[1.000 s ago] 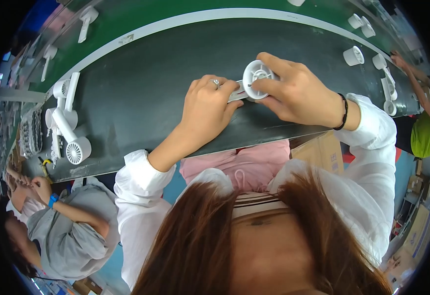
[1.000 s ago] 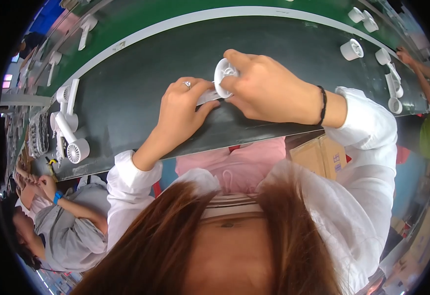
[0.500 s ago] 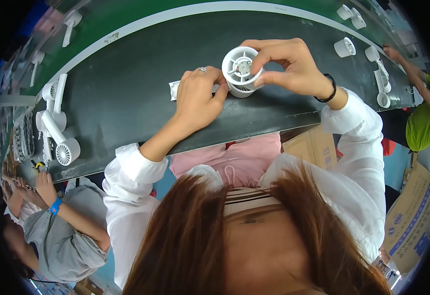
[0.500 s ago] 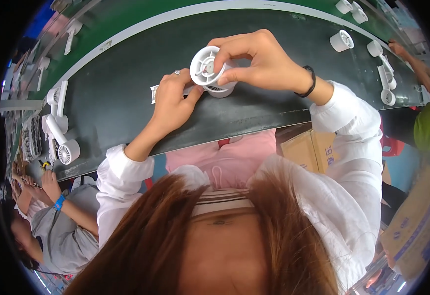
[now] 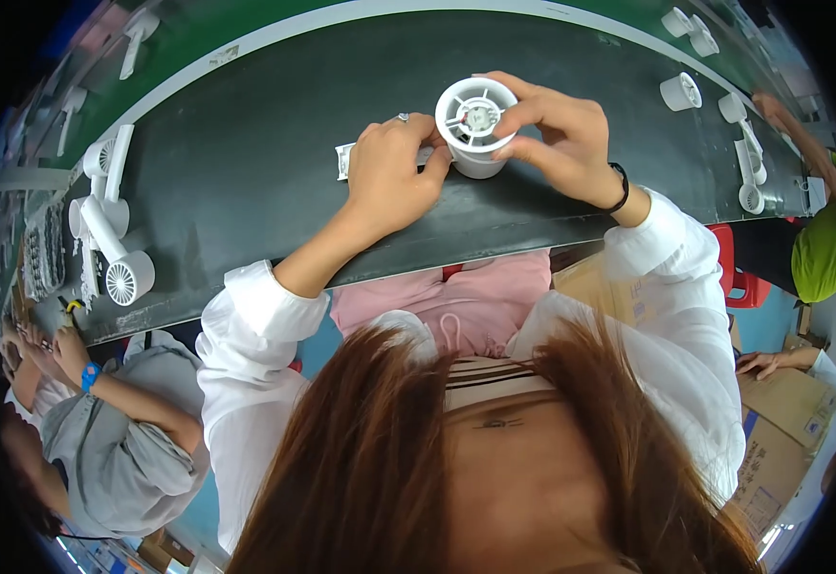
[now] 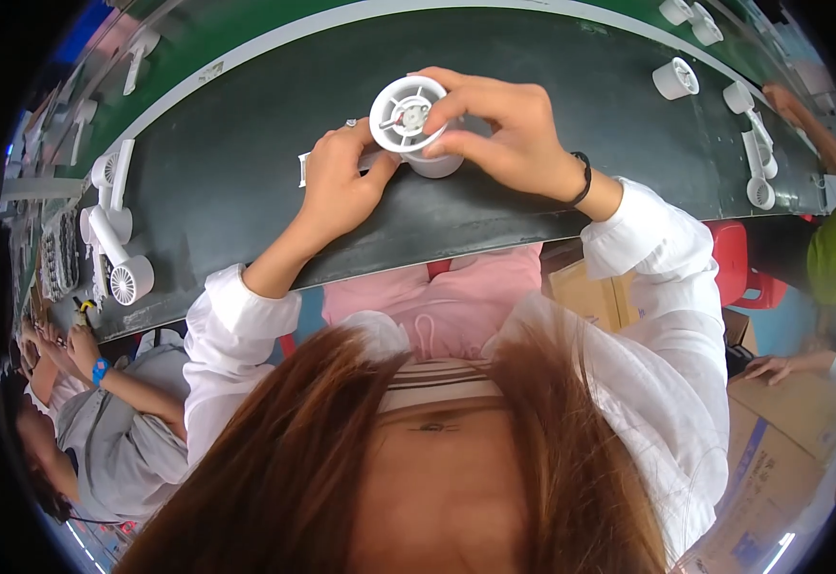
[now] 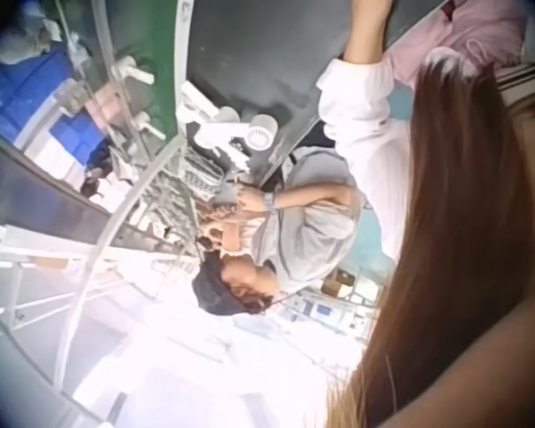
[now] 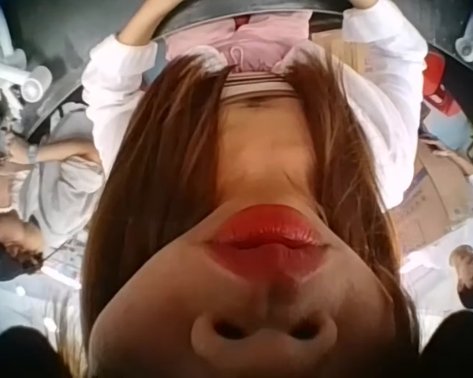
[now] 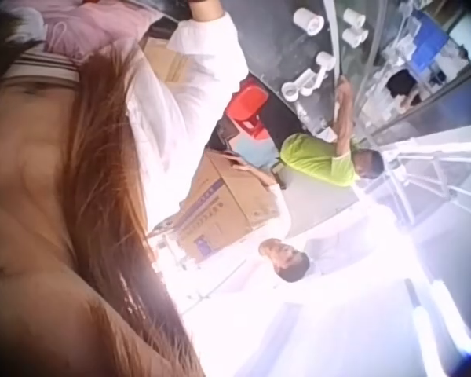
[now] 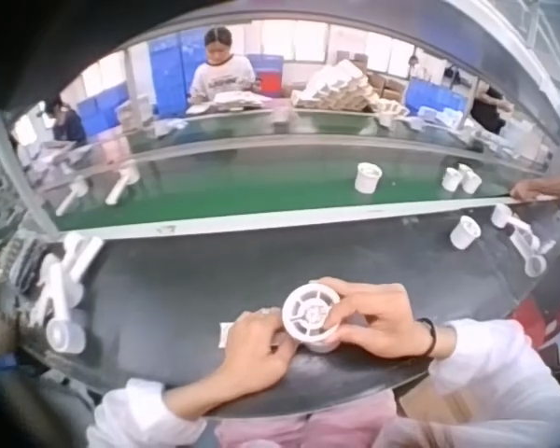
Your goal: The person assembles portable fan components along a conveyor line, picking up plastic casing parts and motor units, threading connecting wires into the handles, fitting the motor assemblies into the casings, and placing the assembled units back onto the conveyor belt.
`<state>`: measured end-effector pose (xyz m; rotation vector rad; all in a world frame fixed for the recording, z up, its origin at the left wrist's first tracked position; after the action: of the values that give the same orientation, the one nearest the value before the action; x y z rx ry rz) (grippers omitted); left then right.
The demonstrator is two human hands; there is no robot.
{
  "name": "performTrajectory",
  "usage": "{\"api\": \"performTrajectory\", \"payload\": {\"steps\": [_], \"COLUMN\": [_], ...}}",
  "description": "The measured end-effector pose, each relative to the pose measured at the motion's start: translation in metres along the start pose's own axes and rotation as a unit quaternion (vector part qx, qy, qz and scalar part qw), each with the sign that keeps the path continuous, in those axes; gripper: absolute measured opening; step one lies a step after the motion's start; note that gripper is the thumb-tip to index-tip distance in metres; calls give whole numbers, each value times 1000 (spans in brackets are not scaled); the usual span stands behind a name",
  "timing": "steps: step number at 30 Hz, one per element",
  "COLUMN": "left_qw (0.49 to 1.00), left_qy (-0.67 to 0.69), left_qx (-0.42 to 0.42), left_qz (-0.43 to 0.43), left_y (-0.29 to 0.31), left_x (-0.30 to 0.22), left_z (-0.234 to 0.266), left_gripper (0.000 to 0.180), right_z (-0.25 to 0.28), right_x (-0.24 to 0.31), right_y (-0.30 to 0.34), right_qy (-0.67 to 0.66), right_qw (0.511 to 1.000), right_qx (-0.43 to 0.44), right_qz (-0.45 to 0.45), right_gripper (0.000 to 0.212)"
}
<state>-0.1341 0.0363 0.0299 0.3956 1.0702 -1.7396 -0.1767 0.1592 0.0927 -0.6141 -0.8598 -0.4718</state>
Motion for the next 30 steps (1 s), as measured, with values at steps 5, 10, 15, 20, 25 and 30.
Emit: {"api": "performTrajectory", "payload": {"steps": [5, 10, 15, 20, 25, 30], "left_qw": [998, 998, 996, 995, 995, 986], "left_qy": [-53, -40, -51, -71, -49, -151], "left_qx": [6, -17, 12, -20, -37, 13], "left_qz": [-26, -42, -68, -74, -82, -70], "left_y": [-2, 1, 0, 3, 5, 5], "left_x": [-12, -8, -14, -14, -9, -2], "left_z": [6, 6, 4, 7, 20, 43], "left_gripper": [8, 8, 7, 7, 9, 8], "right_z": [-2, -1, 3, -4, -10, -13], "right_x": [-28, -32, -23, -11, -16, -23], "right_y": [5, 22, 24, 27, 28, 20], "right_qy": [-199, -162, -98, -8, 16, -74], "right_qw": [977, 983, 991, 996, 996, 997], "right_qx": [-1, -73, -85, -82, -82, -7], "right_qz": [-74, -53, 15, 27, 11, -11], "right_gripper": [17, 17, 17, 16, 16, 23]}}
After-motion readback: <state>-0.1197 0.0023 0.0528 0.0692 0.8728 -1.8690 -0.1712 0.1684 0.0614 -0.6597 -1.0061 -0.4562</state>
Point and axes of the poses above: each hand's wrist, its own y-axis away from the middle knuckle, its own z-axis out of the back of the hand, x = y × z, the point moved 10 cm from there along -y, towards the middle knuckle, and after that the axes turned 14 degrees about -z, right-handed, at the moved point
